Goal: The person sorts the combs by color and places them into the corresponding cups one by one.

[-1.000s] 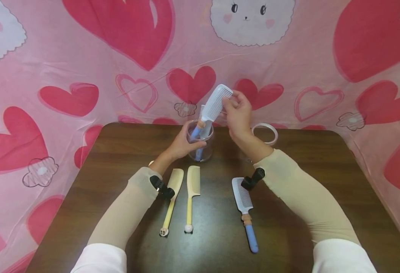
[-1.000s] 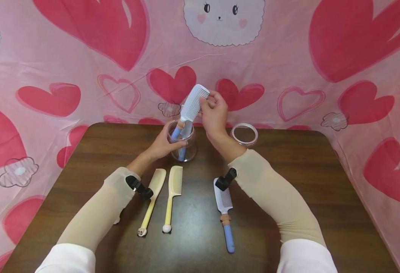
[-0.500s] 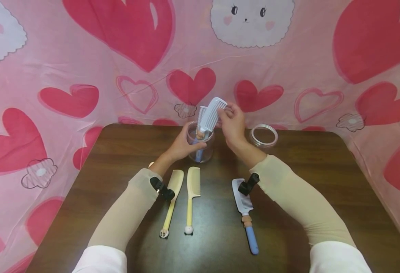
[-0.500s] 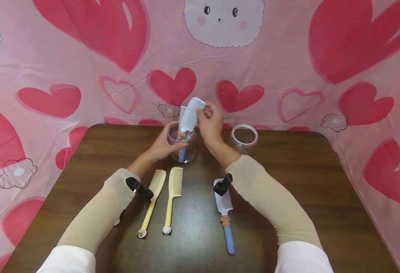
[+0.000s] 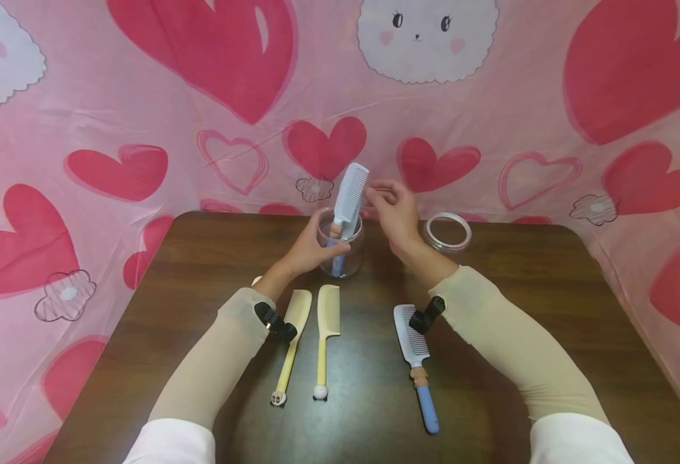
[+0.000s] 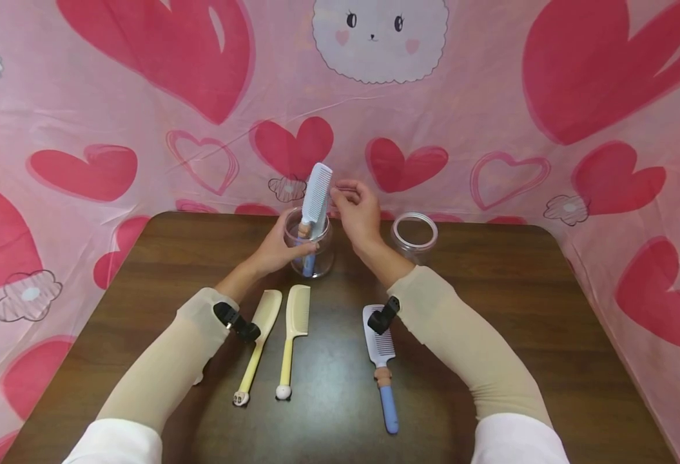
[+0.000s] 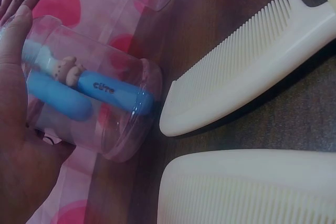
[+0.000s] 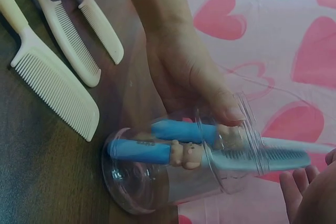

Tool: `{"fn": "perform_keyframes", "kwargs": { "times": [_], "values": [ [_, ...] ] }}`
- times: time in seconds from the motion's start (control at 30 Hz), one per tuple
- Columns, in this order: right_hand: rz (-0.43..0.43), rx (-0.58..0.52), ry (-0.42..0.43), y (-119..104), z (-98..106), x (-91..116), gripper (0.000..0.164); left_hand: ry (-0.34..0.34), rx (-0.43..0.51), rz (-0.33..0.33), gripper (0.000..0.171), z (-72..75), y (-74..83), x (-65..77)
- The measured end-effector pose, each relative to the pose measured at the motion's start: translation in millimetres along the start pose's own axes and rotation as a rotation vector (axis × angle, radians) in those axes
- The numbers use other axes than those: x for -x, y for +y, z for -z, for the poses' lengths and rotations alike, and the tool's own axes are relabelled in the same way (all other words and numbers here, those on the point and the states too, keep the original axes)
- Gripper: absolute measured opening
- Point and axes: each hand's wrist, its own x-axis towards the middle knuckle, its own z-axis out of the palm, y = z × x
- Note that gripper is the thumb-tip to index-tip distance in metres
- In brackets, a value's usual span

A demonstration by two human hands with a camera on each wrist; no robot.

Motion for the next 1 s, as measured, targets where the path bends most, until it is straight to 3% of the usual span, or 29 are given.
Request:
{"fn": "perform_keyframes", "kwargs": {
  "times": [0.17,0.63,0.77,1.0],
  "values": [
    [-0.011,0.052,-0.023,-1,5,2,0.036,0.0,-0.018,0.026,0.088,0.8,1.6,1.7],
    [-0.031,0.086,-0.082,-10,21,7,0.032,0.008,0.0,0.01,0.085,-0.9,1.5,2.3],
    [-0.031,0.235,-0.184,-18,38,17,0.038,0.007,0.004,0.003,0.085,-1.4,0.1,1.9],
    [0.041,0.651,-0.395,-28,70,35,0.055,0.007,-0.008,-0.01,0.086,0.2,-1.5,0.7]
  ]
}}
